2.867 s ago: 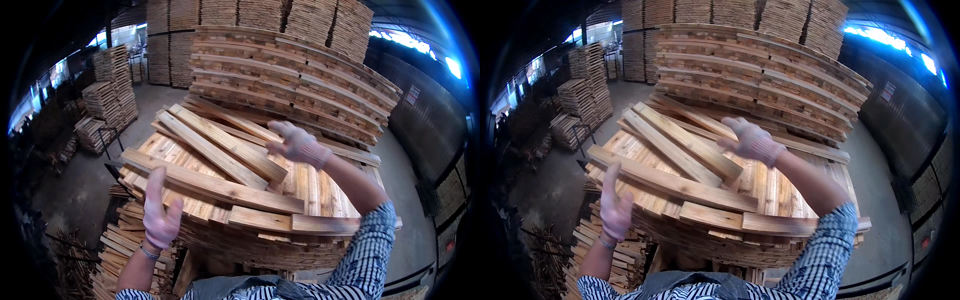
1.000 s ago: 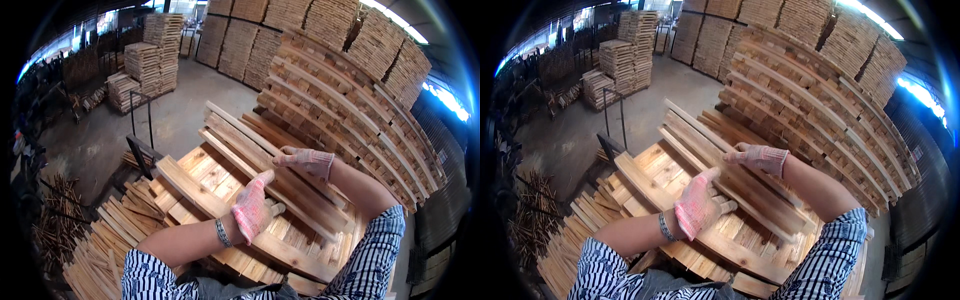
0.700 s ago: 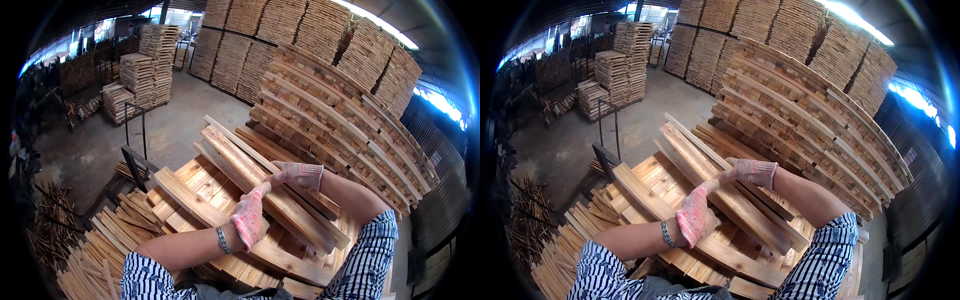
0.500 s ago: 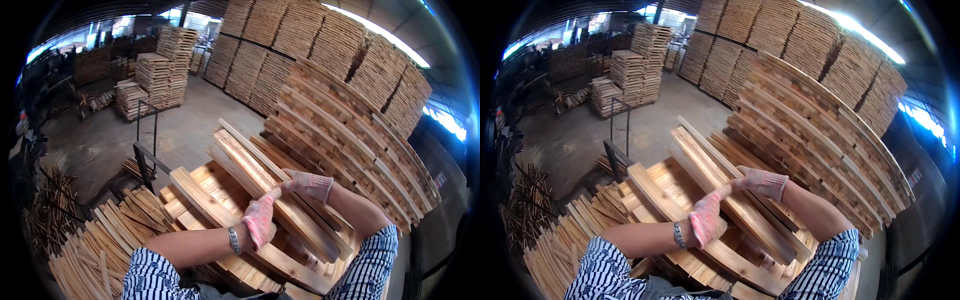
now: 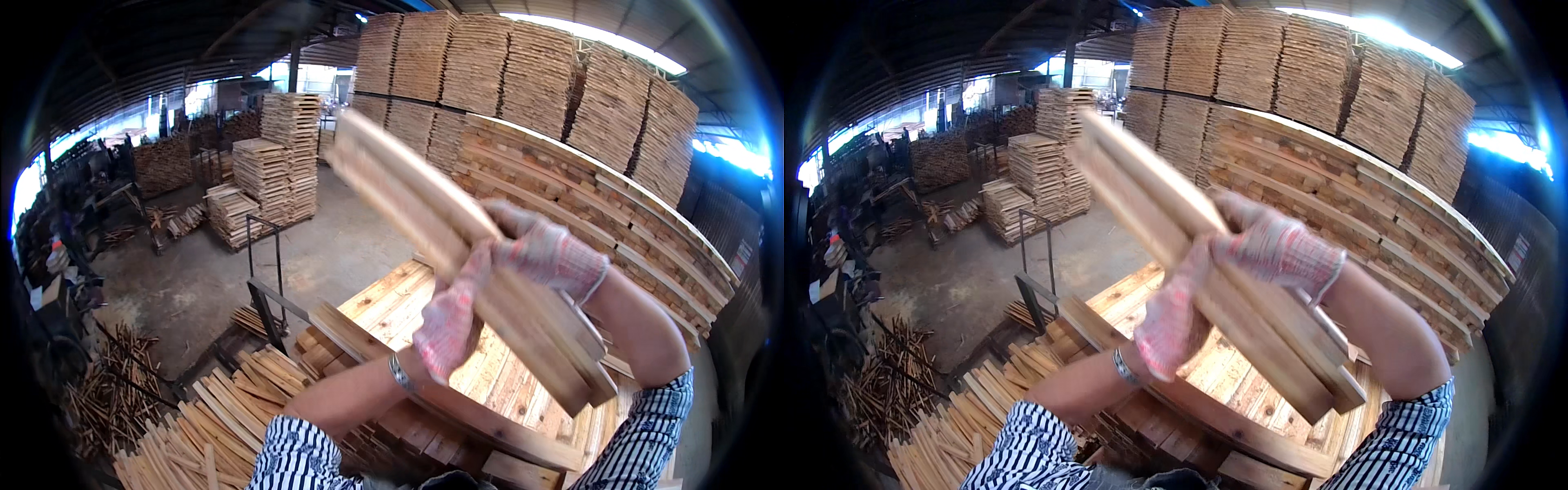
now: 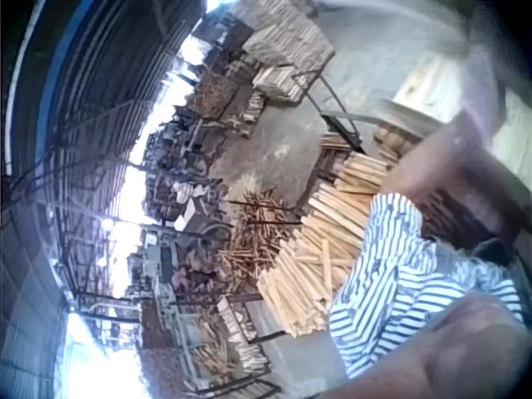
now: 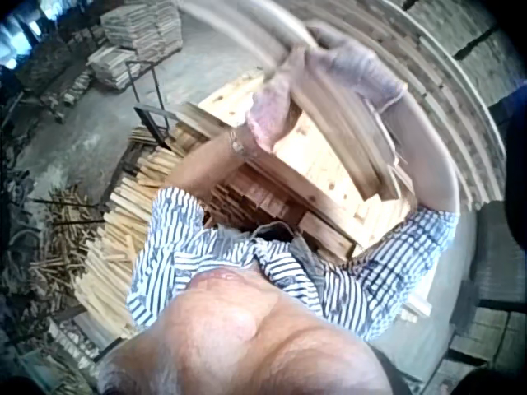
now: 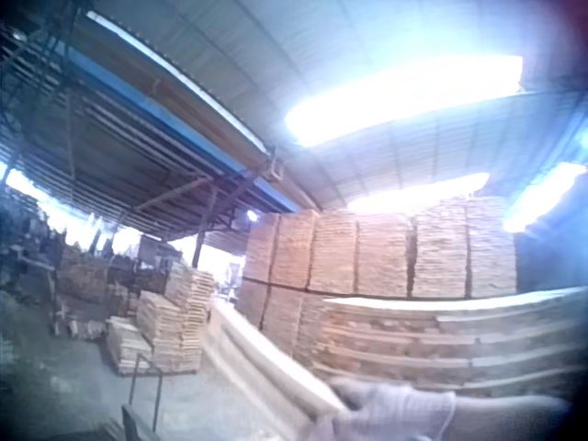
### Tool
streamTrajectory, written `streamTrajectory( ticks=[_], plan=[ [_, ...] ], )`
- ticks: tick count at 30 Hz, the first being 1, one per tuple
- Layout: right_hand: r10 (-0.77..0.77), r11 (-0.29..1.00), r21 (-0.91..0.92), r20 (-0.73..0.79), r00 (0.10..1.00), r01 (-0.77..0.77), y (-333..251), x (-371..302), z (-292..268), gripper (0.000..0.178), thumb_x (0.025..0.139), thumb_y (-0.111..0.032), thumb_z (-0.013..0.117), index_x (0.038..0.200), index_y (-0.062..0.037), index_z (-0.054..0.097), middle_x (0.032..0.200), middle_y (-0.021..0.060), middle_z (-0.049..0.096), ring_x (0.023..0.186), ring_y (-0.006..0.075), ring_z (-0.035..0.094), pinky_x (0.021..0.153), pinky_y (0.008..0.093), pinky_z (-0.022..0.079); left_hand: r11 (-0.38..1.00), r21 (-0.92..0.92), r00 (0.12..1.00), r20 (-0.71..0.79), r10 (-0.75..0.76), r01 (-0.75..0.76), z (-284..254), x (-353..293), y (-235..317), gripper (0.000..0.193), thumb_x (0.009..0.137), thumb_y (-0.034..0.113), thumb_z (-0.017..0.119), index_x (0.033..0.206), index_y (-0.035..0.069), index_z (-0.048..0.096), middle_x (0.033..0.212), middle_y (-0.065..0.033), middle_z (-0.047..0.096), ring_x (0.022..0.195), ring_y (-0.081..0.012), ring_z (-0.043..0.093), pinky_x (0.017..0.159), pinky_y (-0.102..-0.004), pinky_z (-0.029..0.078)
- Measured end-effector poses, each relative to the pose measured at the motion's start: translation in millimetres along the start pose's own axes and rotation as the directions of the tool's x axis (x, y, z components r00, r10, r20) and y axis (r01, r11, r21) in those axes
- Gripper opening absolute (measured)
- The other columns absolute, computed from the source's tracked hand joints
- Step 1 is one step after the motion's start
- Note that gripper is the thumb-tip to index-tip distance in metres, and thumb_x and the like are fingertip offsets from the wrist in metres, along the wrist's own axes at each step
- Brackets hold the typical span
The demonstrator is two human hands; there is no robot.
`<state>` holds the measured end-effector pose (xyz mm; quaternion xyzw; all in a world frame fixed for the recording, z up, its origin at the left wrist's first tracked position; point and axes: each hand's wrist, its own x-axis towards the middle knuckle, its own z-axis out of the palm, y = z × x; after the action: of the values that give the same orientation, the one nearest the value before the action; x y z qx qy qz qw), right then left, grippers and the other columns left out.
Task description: The person repeatedly picks up bundles of wooden planks from a large stack and throws them onto a metal rack. The person wears gloves and a striped shirt while performing this repetitive task in a warehouse environment.
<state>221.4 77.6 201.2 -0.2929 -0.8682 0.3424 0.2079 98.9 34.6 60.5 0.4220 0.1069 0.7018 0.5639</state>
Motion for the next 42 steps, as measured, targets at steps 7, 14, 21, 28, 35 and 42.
streamTrajectory(
  ticks=[7,14,21,28,35,42],
  plan=[
    [-0.353,0.933,-0.257,-0.518,0.779,0.252,1.0,-32.0,-21.4,0.071,0.091,-0.030,0.072,0.150,-0.0028,0.041,0.147,0.0213,0.044,0.132,0.0308,0.049,0.105,0.0386,0.049,0.995,-0.099,0.953,0.304,0.002,0.029,29.3,61.5,37.0,0.060,0.096,0.027,0.071,0.144,0.009,0.041,0.130,-0.0085,0.059,0.122,-0.0184,0.058,0.104,-0.0340,0.051],
    [-0.431,0.902,-0.313,-0.701,0.568,0.298,151.4,-81.1,42.9,0.084,0.093,-0.045,0.066,0.153,0.0024,0.031,0.151,0.0205,0.036,0.141,0.0319,0.037,0.118,0.0431,0.032,0.991,0.014,0.952,0.276,-0.132,0.134,12.0,41.9,-32.8,0.068,0.095,0.011,0.072,0.152,0.009,0.035,0.128,-0.0051,0.062,0.120,-0.0129,0.057,0.103,-0.0309,0.051],
    [-0.487,0.860,-0.300,-0.726,0.486,0.414,86.1,-102.5,9.1,0.075,0.097,-0.033,0.064,0.155,0.0007,0.030,0.138,0.0188,0.054,0.127,0.0262,0.054,0.109,0.0374,0.042,0.965,-0.117,0.902,0.396,-0.172,0.236,82.0,59.2,-5.2,0.043,0.104,0.031,0.057,0.137,0.004,0.054,0.121,-0.0079,0.066,0.118,-0.0183,0.062,0.101,-0.0316,0.053],
    [0.240,0.969,0.206,-0.647,0.724,-0.137,-23.0,-127.8,6.0,0.084,0.094,-0.060,0.058,0.155,-0.0116,0.026,0.131,0.0224,0.058,0.103,0.0290,0.067,0.091,0.0429,0.057,0.875,0.341,0.878,0.217,-0.427,0.342,118.6,34.4,74.4,0.062,0.097,0.046,0.064,0.138,0.002,0.049,0.125,-0.0207,0.061,0.110,-0.0304,0.067,0.091,-0.0425,0.062],
    [0.484,0.790,0.553,-0.295,0.824,-0.266,118.9,-146.9,68.3,0.090,0.096,-0.044,0.065,0.154,0.0062,0.017,0.128,0.0227,0.058,0.113,0.0251,0.061,0.094,0.0345,0.054,0.608,0.449,0.661,0.051,-0.749,0.654,41.9,7.4,-23.6,0.069,0.102,0.045,0.054,0.150,-0.001,0.037,0.140,-0.0241,0.055,0.122,-0.0321,0.062,0.103,-0.0441,0.054],
    [0.649,0.729,0.498,-0.287,0.705,-0.470,95.8,-134.6,85.4,0.055,0.097,-0.042,0.063,0.132,-0.0027,0.049,0.095,0.0046,0.057,0.081,0.0142,0.052,0.070,0.0327,0.044,0.528,0.417,0.575,0.016,-0.818,0.740,-22.2,29.8,-40.0,0.049,0.100,0.037,0.060,0.127,-0.003,0.054,0.113,-0.0216,0.068,0.092,-0.0272,0.072,0.085,-0.0393,0.061]
  ],
)
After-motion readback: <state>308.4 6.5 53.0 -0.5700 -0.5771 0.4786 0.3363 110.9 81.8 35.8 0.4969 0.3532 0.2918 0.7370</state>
